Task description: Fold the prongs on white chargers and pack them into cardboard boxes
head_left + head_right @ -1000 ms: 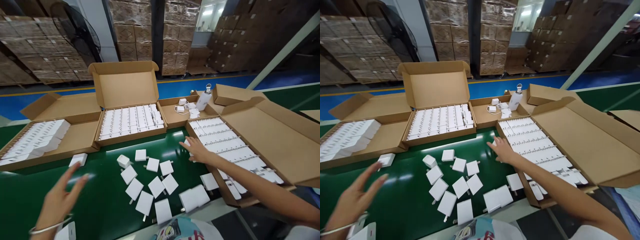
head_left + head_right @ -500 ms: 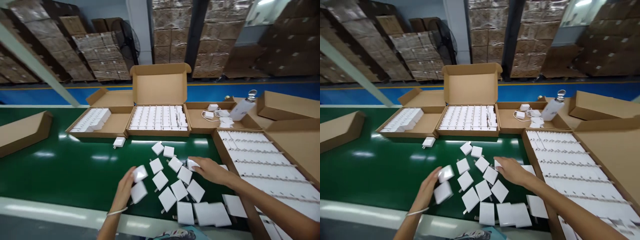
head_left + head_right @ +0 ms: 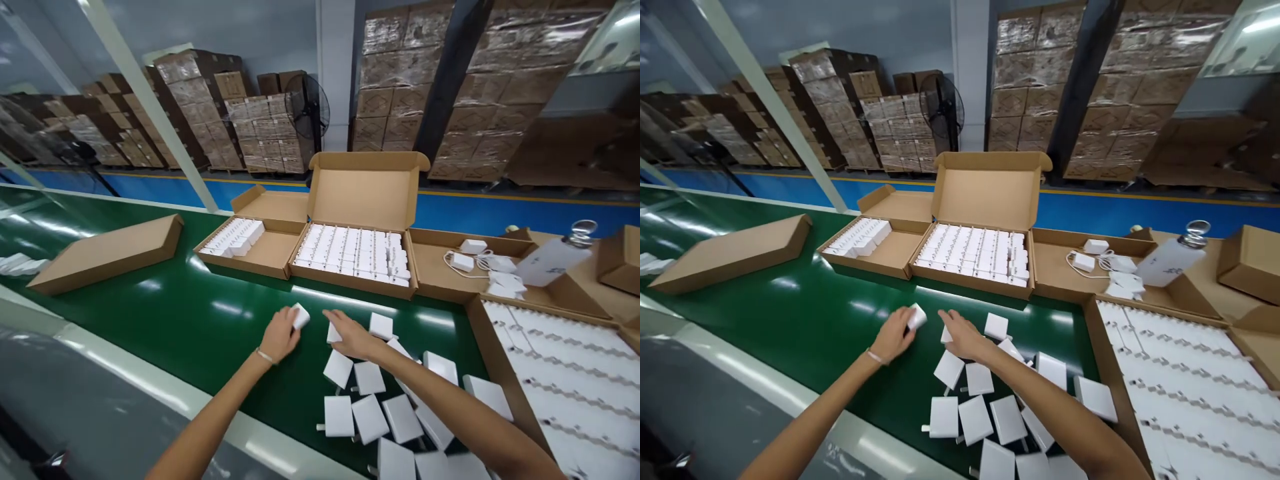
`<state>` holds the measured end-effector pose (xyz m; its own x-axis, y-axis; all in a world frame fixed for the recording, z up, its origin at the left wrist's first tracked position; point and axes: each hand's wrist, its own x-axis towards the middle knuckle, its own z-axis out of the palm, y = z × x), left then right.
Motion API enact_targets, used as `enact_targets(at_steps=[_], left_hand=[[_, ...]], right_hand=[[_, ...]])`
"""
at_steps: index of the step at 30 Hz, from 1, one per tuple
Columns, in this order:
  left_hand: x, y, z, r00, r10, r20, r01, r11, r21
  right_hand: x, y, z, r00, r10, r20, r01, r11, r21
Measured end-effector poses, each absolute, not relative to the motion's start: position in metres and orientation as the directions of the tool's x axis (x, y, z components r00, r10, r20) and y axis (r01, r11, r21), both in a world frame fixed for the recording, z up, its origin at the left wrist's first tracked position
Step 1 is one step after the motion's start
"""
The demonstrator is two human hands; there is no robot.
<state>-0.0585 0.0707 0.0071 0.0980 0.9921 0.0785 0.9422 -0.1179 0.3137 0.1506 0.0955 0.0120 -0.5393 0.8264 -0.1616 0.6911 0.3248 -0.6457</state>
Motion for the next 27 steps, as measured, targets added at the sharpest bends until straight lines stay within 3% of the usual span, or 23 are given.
enact_targets(at_steps=[2, 3, 4, 6, 8, 10, 13, 15, 17, 21, 27], left_hand=[[-0.059, 0.045, 0.013, 0.241, 0.97, 0.009, 0.879, -0.222, 0.423], [-0.061, 0.037, 0.019, 0.285, 0.958, -0.018, 0.839, -0.241, 0.488], [-0.065, 0.031, 0.027, 0.301, 0.953, -0.036, 0.805, -0.234, 0.546], [-0.077, 0.029, 0.043, 0.236, 0.971, -0.039, 0.772, -0.163, 0.614], [-0.089, 0.033, 0.054, 0.138, 0.99, -0.025, 0.778, -0.092, 0.622], [-0.096, 0.036, 0.056, 0.104, 0.994, -0.019, 0.819, -0.074, 0.569], [-0.098, 0.035, 0.048, 0.151, 0.988, -0.03, 0.895, -0.124, 0.428], [-0.097, 0.033, 0.04, 0.133, 0.991, -0.025, 0.918, -0.114, 0.381], [-0.097, 0.034, 0.034, 0.085, 0.996, -0.016, 0.914, -0.071, 0.4], [-0.085, 0.034, 0.018, 0.013, 1.0, 0.005, 0.846, -0.014, 0.533], [-0.048, 0.01, -0.002, -0.087, 0.988, 0.129, 0.849, 0.006, 0.528]], right_hand=[[0.151, 0.101, 0.016, -0.588, 0.79, -0.173, 0.373, 0.075, -0.925], [0.15, 0.105, 0.02, -0.596, 0.779, -0.196, 0.166, -0.119, -0.979], [0.148, 0.108, 0.024, -0.612, 0.757, -0.227, -0.024, -0.305, -0.952], [0.141, 0.112, 0.03, -0.681, 0.69, -0.246, -0.287, -0.561, -0.777], [0.133, 0.115, 0.03, -0.72, 0.657, -0.223, -0.37, -0.636, -0.677], [0.126, 0.117, 0.023, -0.66, 0.721, -0.21, -0.351, -0.543, -0.763], [0.119, 0.12, 0.007, -0.454, 0.889, -0.058, -0.079, -0.105, -0.991], [0.116, 0.122, -0.001, -0.421, 0.902, 0.098, 0.19, 0.193, -0.963], [0.113, 0.122, -0.004, -0.443, 0.88, 0.171, 0.361, 0.35, -0.865], [0.104, 0.109, -0.004, -0.496, 0.863, 0.101, 0.496, 0.377, -0.782], [0.104, 0.079, -0.012, -0.674, 0.737, 0.047, 0.388, 0.407, -0.827]])
